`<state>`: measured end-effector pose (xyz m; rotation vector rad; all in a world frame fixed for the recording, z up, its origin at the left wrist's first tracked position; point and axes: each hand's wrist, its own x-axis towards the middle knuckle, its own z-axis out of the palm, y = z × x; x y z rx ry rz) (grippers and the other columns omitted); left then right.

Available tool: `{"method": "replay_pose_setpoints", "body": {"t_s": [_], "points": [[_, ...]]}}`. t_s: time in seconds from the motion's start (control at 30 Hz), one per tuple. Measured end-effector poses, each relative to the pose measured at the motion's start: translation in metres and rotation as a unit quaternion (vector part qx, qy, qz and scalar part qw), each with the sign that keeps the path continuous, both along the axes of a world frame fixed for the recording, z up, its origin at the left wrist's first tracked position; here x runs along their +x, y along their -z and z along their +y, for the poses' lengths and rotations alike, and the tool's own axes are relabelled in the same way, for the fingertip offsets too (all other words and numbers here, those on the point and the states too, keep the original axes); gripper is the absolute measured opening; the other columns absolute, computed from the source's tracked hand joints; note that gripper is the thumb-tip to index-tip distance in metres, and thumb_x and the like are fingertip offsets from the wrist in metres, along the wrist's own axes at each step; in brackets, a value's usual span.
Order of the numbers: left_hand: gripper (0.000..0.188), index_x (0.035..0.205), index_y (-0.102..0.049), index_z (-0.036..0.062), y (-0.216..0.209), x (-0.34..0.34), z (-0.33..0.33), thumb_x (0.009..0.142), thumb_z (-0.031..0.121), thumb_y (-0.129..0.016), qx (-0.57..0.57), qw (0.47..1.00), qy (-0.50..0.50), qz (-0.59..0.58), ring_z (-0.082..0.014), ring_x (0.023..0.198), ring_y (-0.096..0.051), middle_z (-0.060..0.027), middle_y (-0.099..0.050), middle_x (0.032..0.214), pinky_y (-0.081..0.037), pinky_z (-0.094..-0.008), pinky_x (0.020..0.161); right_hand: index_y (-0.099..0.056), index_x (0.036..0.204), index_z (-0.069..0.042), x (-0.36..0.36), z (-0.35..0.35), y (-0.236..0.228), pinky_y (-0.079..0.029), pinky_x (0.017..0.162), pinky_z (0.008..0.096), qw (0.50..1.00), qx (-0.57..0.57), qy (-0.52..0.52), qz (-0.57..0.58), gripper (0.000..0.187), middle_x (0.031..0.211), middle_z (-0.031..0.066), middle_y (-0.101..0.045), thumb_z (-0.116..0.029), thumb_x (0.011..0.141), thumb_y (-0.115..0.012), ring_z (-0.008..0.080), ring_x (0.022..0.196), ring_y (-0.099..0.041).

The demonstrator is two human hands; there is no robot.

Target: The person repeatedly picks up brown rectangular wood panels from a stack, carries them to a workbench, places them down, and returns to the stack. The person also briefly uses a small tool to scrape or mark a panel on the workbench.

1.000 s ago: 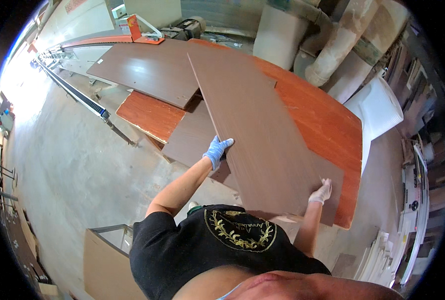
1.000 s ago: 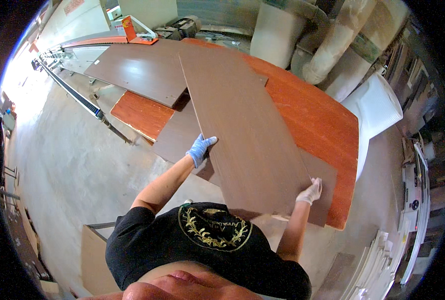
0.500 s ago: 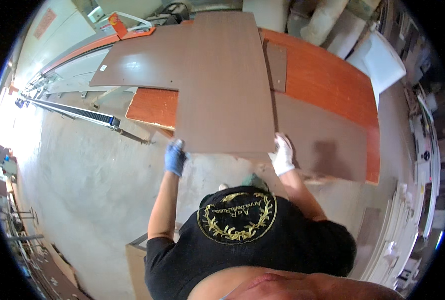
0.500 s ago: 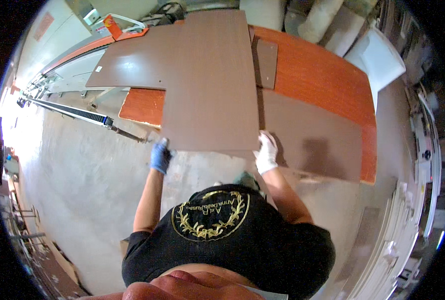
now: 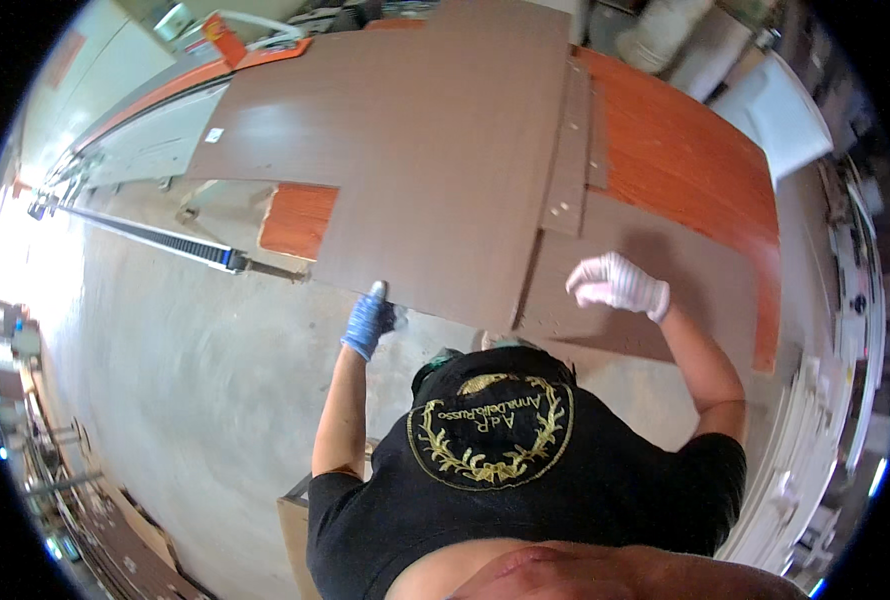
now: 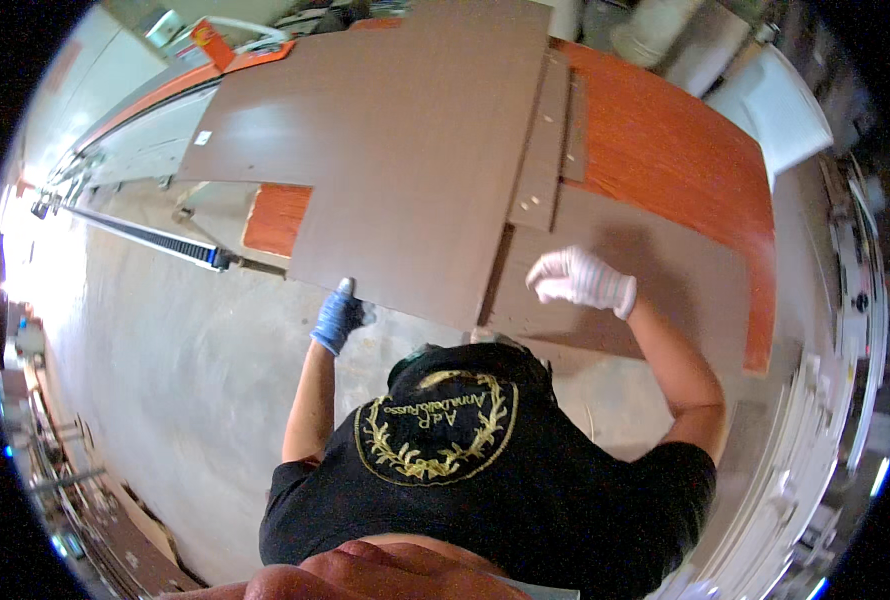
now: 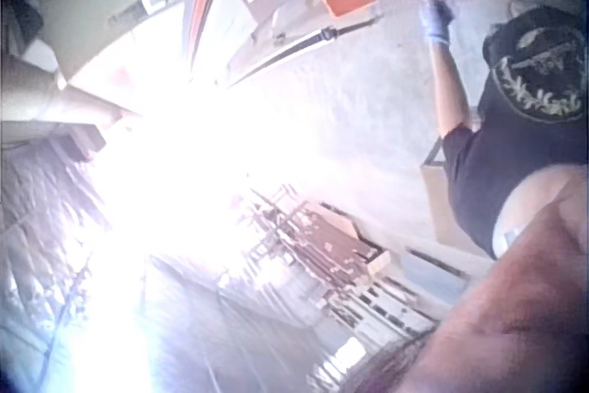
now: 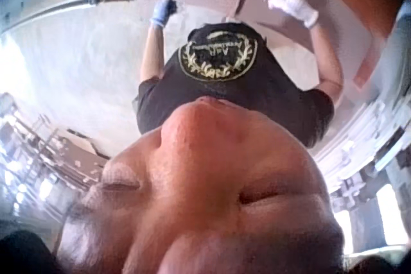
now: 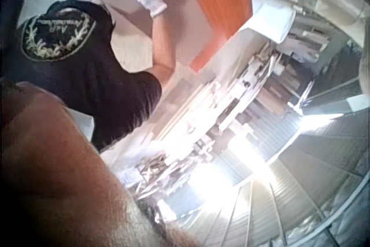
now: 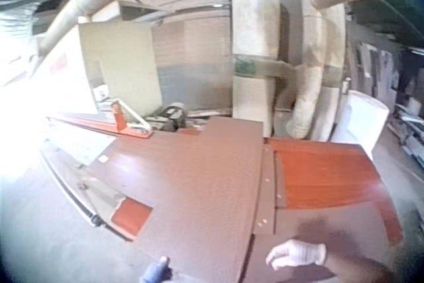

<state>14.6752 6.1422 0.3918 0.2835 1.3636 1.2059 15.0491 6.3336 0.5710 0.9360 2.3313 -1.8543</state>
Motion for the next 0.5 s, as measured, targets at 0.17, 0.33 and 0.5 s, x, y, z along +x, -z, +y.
{"method": "replay_pose_setpoints", "body": {"t_s": [0.17, 0.33, 0.5], "points": [[0.042, 0.096, -0.062, 0.0070, -0.090, -0.050, -0.011, 0.087, 0.047, -0.050, -0.019, 0.934, 0.308, 0.182, -0.0078, 0.058, -0.051, -0.0006, -0.061, 0.075, -0.041, -0.0218, 0.051, -0.063, 0.089, -0.007, -0.047, 0.091, -0.057, -0.048, 0.077, 0.0324, 0.937, 0.299, -0.174, 0.056, 0.016, 0.085, 0.0060, -0.063, -0.017, 0.078, -0.058, 0.0187, 0.083, -0.060], [0.041, 0.119, -0.049, 0.0038, -0.106, -0.161, 0.049, 0.085, 0.023, -0.061, 0.172, 0.954, 0.059, 0.240, -0.0162, 0.102, -0.052, -0.0061, -0.054, 0.111, -0.044, -0.0302, 0.089, -0.050, 0.103, -0.005, -0.067, 0.206, -0.093, -0.045, 0.087, 0.0344, 0.803, 0.154, 0.427, 0.385, 0.027, 0.099, 0.0042, -0.053, -0.025, 0.085, -0.056, 0.0170, 0.101, -0.054], [0.069, 0.132, -0.036, 0.0114, -0.133, -0.307, 0.226, 0.076, 0.041, -0.064, 0.129, 0.779, 0.040, 0.612, -0.0321, 0.121, -0.041, -0.0172, -0.039, 0.134, -0.036, -0.0405, 0.097, -0.056, 0.090, -0.003, -0.164, 0.136, -0.004, -0.051, 0.067, 0.0312, 0.824, 0.066, 0.497, 0.264, 0.026, 0.063, 0.0000, -0.050, -0.029, 0.089, -0.051, 0.0101, 0.055, -0.049]]}}
